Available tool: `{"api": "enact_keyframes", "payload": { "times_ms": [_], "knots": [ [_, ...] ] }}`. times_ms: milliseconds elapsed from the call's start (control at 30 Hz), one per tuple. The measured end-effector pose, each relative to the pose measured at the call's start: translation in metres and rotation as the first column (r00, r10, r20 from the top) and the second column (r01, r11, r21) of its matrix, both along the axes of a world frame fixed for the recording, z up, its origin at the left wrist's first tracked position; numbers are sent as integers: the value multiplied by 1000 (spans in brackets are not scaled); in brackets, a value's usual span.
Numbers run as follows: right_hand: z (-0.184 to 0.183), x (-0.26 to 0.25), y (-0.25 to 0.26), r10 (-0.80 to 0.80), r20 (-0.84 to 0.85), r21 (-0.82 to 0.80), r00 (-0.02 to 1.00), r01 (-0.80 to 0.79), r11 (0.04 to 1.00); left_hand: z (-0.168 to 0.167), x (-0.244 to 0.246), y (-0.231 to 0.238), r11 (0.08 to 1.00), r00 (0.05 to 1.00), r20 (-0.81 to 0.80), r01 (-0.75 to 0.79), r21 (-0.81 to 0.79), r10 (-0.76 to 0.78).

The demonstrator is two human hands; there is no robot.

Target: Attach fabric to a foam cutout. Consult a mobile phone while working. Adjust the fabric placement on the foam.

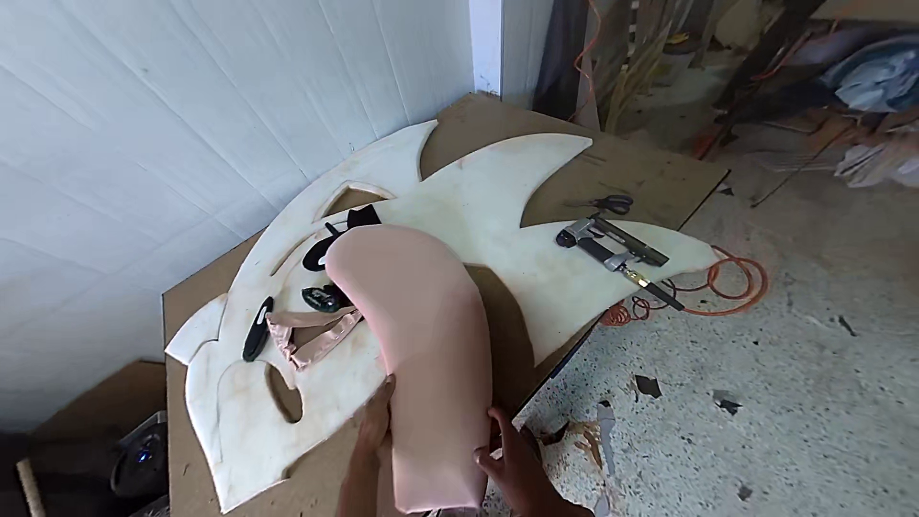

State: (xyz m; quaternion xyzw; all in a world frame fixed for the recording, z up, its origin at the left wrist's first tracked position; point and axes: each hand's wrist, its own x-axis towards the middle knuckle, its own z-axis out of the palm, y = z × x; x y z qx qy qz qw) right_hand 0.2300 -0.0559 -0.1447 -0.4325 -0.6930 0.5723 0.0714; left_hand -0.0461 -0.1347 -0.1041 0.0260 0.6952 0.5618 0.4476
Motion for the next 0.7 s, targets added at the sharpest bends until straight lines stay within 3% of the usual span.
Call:
{"api": "enact_keyframes", "payload": {
  "times_ms": [133, 267, 367, 433, 500, 567, 700],
  "knots": [
    [28, -1, 26, 128, -62, -133, 990, -135, 982, 60, 7, 11, 997, 996, -59, -72, 11, 73],
    [10, -11, 43, 244, -149, -192, 958, -270, 944, 101, 25, 38, 999, 984, -175, 26, 37, -19],
    [9, -14, 58, 328, -189, -150, 926, -357, 922, 116, 41, 62, 994, 972, -230, 68, 85, -47],
    [22, -13, 76, 240, -200, -105, 950, -264, 959, 120, 55, 77, 990, 967, -250, 87, 111, -57],
    [47, -16, 102, 2, -287, -109, 958, -35, 993, 124, 71, 89, 988, 965, -254, 103, 119, -70],
    [69, -27, 124, -197, -389, -92, 900, 175, 980, 128, 84, 91, 988, 968, -235, 114, 106, -87],
    [103, -71, 142, -181, -505, 166, 844, 300, 940, 129, 94, 94, 986, 961, -246, 146, 75, -124]
  ]
}}
